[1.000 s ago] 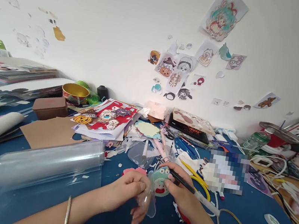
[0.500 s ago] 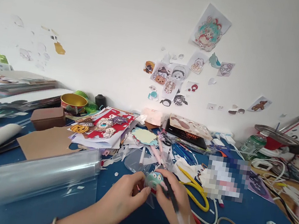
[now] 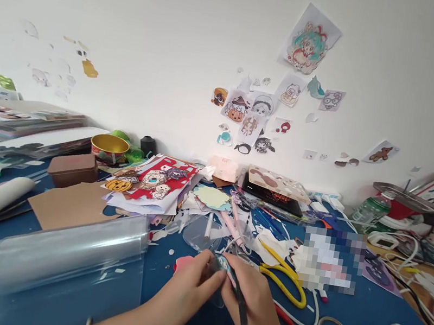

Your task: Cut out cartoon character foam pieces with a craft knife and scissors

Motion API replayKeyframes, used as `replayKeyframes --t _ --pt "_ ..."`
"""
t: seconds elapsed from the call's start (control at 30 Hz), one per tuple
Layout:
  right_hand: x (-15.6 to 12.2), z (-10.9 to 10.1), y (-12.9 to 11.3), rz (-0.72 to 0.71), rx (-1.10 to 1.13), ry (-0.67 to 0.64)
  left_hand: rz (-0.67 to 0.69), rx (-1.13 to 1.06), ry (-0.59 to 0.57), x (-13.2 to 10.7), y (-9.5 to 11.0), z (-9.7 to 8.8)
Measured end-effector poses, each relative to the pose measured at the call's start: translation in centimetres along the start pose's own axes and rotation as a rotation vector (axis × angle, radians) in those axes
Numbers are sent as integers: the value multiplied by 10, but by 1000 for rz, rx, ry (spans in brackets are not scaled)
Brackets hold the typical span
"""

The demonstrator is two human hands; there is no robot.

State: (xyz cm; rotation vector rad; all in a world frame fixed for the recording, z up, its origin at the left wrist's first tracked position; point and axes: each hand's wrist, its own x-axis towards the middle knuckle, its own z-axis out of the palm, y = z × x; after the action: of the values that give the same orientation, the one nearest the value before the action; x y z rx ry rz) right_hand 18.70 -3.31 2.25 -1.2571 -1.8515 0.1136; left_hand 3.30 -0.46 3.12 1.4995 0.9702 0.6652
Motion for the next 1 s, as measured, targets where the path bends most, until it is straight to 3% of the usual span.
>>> replayKeyframes --t 0.13,0.27,0.37,0.5,0.6,0.7,0.8,0.9,1.0 --pt "7 -12 5 106 44 -16 87 -68 -108 1 2 -5" --pt "14 -31 11 340 359 -170 133 -197 -302 -6 8 -10" --pt "13 -36 14 385 460 -204 137 -248 -393 -12 13 -12" --pt "10 -34 13 453 544 -167 117 -332 -445 -14 16 -11" --pt "9 -27 10 521 592 -22 89 -420 -398 -11 12 -6" --pt "8 -21 7 517 587 101 49 -501 -314 -8 9 -2" --pt "3 -15 4 466 462 116 -30 -548 -280 -5 6 0" --pt "-3 -8 -2 303 265 91 -157 -550 -344 -3 4 2" --pt "-5 -3 -6 227 228 61 -212 -536 -386 -2 0 5"
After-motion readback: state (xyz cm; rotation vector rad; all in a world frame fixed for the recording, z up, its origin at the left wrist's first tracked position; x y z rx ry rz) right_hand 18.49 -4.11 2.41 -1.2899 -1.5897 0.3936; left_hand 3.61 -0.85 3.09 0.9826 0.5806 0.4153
